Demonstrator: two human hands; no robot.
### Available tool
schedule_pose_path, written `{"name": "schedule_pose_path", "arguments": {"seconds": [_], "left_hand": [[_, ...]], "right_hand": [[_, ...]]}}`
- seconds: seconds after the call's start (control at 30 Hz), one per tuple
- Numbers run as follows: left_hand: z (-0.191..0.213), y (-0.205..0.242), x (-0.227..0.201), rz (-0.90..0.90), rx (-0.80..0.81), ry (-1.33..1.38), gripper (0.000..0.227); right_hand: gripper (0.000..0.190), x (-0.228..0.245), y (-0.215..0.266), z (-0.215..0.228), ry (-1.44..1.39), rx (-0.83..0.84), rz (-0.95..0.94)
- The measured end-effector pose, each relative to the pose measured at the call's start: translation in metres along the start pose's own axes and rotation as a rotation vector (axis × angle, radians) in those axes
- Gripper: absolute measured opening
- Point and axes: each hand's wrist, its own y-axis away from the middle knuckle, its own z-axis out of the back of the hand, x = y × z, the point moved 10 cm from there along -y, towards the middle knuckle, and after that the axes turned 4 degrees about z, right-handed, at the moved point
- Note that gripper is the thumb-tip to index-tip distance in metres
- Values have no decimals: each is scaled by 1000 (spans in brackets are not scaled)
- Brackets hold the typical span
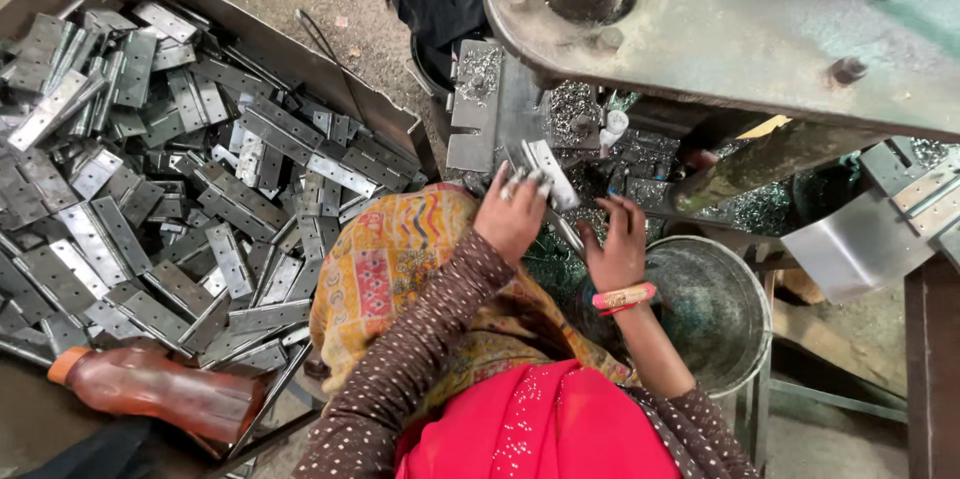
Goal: The person sits at a manual press machine, repeatedly picking up small metal brackets from a bin, placing them into the press, and operating the lever to process them. The processed parts are then removed and placed into a metal bowl.
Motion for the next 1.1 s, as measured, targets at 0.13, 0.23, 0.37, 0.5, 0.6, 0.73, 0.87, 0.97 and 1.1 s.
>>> {"name": "schedule_pose_path", "arguments": {"seconds": [0.13,0.23,0.37,0.5,0.6,0.73,0.87,0.97,1.1], "left_hand": [[23,-16,24,179,-10,163,34],[25,-33,17,96,-130,-109,33],[-69,-30,42,258,407,-121,32],[-80,-30,74,274,331,-184,29],[-61,-25,106,299,255,-329,34],[-28,-25,133,382,223,-427,52],[-58,1,108,426,595,-362,53],[-57,1,77,376,459,-340,44],[-77,-4,54,269,485,-213,35]], "right_hand": [[37,1,-2,-1,-132,27,-52],[36,7,-4,2,-74,15,4],[33,12,3,2,-7,13,71],[33,1,-3,-2,-25,19,22],[31,4,5,-2,30,2,69],[30,-7,4,-14,-37,104,-31],[28,-6,2,-13,-11,111,-2],[28,-8,3,-19,-15,145,-29],[25,-11,5,-21,-3,180,-52]]}}
